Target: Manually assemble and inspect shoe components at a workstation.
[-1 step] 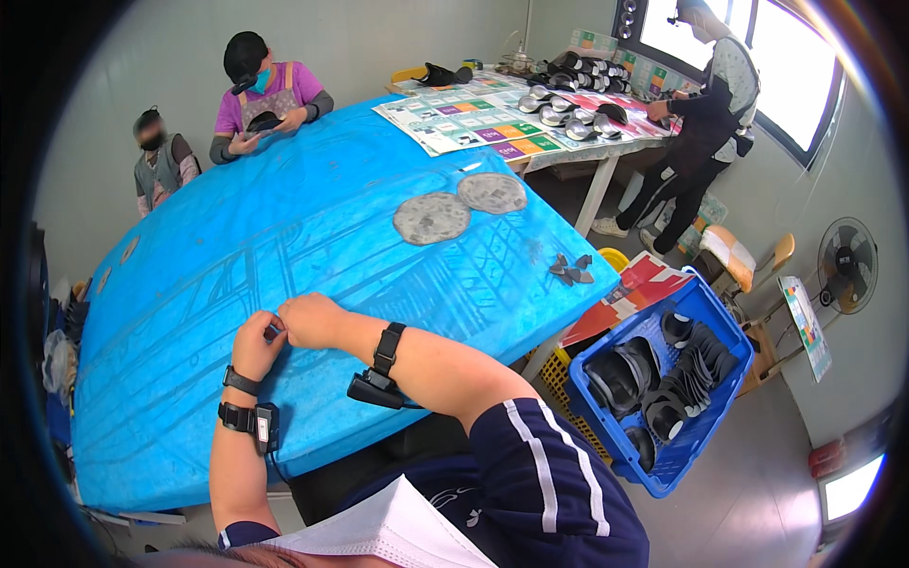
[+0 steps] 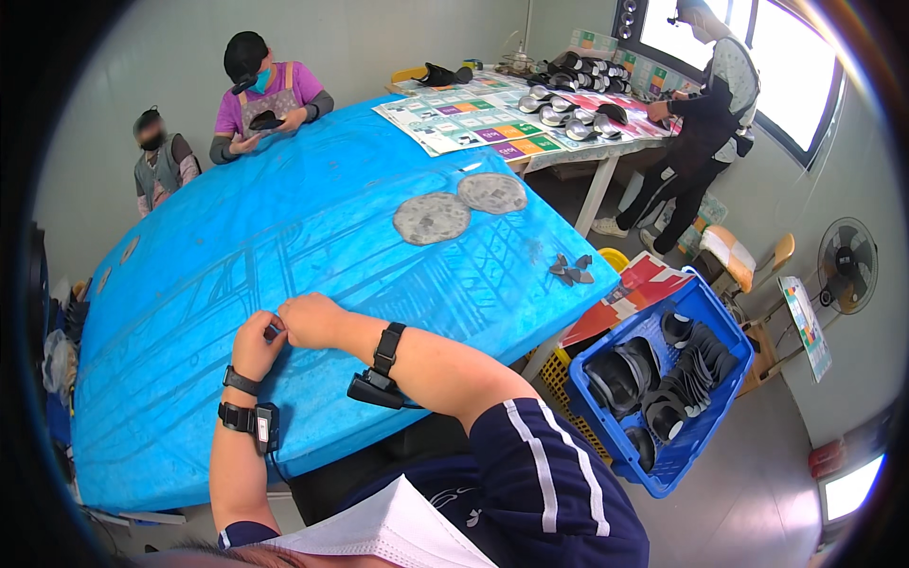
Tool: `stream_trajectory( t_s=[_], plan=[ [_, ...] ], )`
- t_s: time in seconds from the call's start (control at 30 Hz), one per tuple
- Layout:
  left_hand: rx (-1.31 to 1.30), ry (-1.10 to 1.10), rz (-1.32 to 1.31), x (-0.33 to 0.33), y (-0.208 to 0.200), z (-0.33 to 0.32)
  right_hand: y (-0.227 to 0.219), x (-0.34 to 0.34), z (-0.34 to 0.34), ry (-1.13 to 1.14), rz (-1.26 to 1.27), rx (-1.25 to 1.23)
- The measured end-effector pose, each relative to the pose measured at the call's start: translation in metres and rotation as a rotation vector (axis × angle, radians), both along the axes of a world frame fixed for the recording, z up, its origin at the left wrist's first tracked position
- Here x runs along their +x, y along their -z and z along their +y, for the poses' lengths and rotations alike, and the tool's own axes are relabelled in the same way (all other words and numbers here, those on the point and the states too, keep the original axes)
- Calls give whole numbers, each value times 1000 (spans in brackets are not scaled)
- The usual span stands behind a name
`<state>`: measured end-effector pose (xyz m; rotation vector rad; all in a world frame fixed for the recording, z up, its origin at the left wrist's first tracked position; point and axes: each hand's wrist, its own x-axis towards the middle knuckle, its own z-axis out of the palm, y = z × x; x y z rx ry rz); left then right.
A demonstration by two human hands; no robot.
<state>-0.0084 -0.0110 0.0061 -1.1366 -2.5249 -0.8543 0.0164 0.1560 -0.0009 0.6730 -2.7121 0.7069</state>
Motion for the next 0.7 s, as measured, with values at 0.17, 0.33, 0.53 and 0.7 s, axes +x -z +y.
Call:
stream_trajectory(
  t_s=[0.17, 0.33, 0.53, 0.7],
  plan=[
    [14, -4, -20, 0, 0, 1, -1, 0, 0, 3, -12, -1],
    [25, 4, -39, 1, -1, 2, -1, 1, 0, -3, 10, -1],
    [21, 9, -28, 0, 0, 1, 2, 0, 0, -6, 27, -41],
    [26, 8, -48, 0, -1, -1, 2, -1, 0, -12, 11, -66]
  ],
)
